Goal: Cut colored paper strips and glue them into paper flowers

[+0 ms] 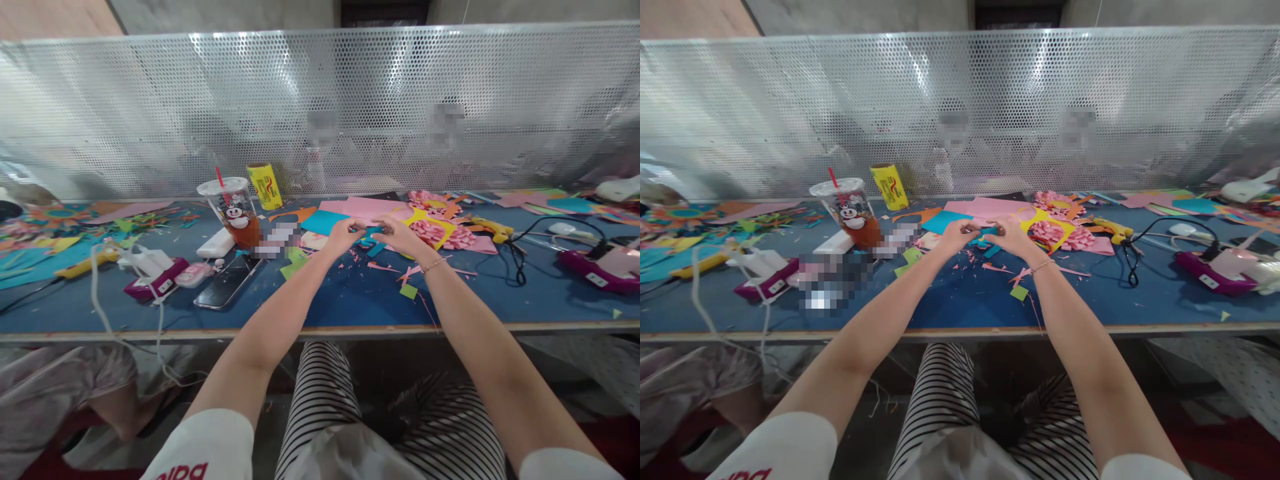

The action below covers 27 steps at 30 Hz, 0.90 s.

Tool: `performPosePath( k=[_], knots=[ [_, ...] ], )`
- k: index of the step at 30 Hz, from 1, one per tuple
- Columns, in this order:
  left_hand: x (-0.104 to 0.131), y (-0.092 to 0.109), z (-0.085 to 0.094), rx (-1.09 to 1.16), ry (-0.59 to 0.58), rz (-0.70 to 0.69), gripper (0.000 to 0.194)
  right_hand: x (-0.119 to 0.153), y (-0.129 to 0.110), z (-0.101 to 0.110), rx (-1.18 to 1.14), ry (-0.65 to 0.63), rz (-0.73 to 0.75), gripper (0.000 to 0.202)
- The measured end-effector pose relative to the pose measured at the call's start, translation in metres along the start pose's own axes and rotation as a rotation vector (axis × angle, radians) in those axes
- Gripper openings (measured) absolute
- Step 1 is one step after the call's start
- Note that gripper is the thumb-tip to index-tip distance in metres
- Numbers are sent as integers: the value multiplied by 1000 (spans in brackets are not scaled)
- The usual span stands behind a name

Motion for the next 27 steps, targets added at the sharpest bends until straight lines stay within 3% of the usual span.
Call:
performPosePath(
  k=[2,5,9,12,16,21,27],
  knots=[
    [2,2,-3,-16,-7,-30,16,0,-2,-5,-47,-54,-47,31],
    [4,4,-3,-136,-38,-90,27,1,5,4,55,-9,-136,21],
    [14,4,-12,-543,-321,-296,57,6,15,12,392,-87,-246,22],
    [17,-9,-16,-671,-449,-285,60,10,17,8,533,-175,-290,22],
    [11,-23,-16,-692,-411,-211,41,11,16,5,587,-184,-302,21],
    [6,-28,-15,-653,-344,-198,38,11,19,3,567,-199,-290,20],
    [0,-28,4,-467,-114,-107,38,9,19,10,418,-50,-292,24]
  ],
)
Point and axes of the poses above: each hand's wrist, its own x-axis away from the middle knuckle, its own z-axis out of the back of the hand, y = z × x, the point moved 6 cm from there along -x, towards the middle knuckle
